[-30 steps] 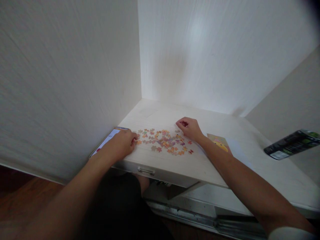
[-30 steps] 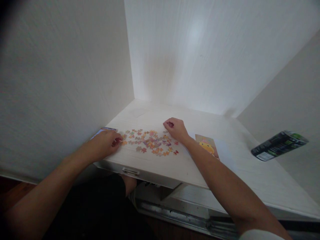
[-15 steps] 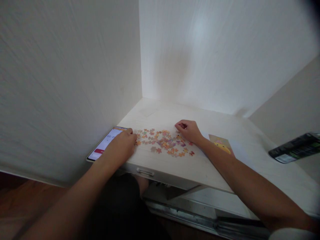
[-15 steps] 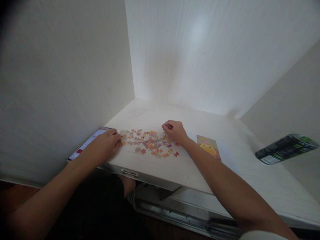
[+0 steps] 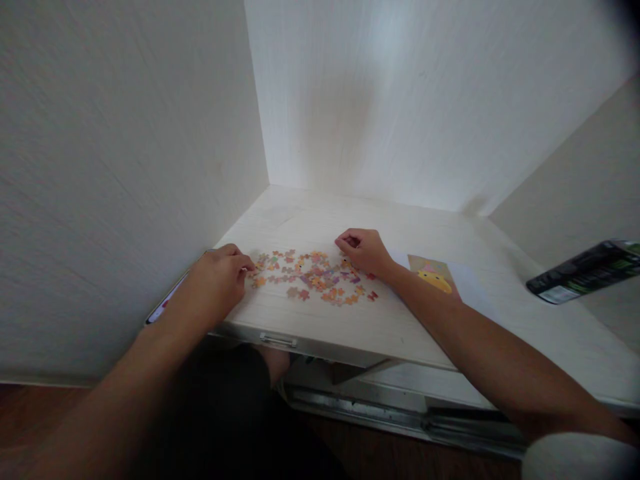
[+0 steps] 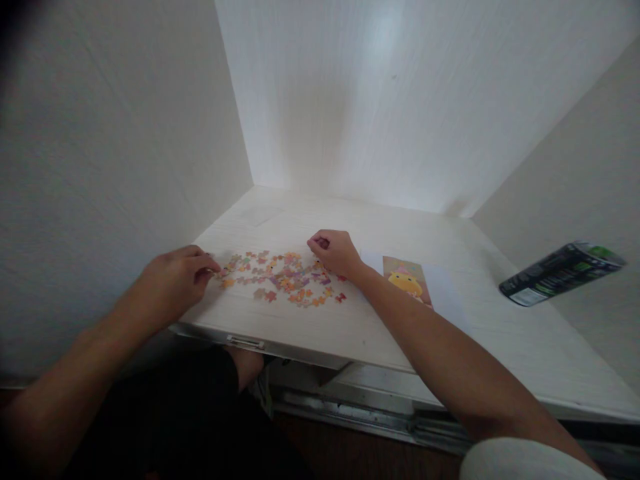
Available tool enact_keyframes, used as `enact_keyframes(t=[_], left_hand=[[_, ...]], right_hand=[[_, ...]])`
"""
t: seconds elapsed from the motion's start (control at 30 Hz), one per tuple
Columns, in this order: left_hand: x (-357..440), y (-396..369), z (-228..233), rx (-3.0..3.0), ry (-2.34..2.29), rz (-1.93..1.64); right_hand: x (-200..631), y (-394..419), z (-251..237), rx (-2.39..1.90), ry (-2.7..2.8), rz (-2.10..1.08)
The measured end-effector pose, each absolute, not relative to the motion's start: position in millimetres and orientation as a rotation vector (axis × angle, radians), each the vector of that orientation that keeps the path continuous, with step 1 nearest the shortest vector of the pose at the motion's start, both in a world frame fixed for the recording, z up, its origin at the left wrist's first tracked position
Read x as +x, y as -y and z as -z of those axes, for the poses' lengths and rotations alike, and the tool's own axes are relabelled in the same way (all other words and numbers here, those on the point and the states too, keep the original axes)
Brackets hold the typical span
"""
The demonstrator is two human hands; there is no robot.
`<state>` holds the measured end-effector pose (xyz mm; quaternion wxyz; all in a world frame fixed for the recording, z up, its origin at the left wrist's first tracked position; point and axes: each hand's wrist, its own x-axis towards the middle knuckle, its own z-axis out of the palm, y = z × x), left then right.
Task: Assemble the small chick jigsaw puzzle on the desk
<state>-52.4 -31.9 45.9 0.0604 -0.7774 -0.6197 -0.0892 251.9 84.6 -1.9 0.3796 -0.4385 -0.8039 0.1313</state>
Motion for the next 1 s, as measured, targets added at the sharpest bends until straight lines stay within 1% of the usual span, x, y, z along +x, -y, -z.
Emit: enact_keyframes(t=[0.1,0.13,0.23,0.3,0.47,0.6,0.77,1.0], left_hand=[[-58.4,32.3,-56.1,-2.541,2.070,0.426],[-59.3,31.9,-57.4,-2.627,2.139,0.424],[-59.4,30.1,-56.0,-2.742,2.242,0.248],[-59.0,28.8,-53.8,-2.717,2.217,0.163],[-59.8,26.9,-50.2,-2.685,2.027,0.270],[-57.2,24.9,-43.0,-2.700,1.850,0.210],[-54.6,23.0,-36.9,-2.640,1.856,0.193],[-51.1,24.9,-41.7,-2.605,1.860,0.181]], right_hand=[[251.7,-83.7,0.5,-1.114,2.058,-0.339],[251.6,-83.6,0.4,-1.112,2.057,-0.350],[251.4,-84.1,1.1,-1.112,2.051,-0.364],[251.5,-84.7,1.8,-1.119,2.043,-0.355],[252.1,-85.1,1.6,-1.134,2.036,-0.353],[251.9,-84.8,0.7,-1.127,2.017,-0.349],[251.6,-84.9,-0.5,-1.140,2.011,-0.331],[252.7,-85.9,-0.3,-1.127,2.017,-0.303]])
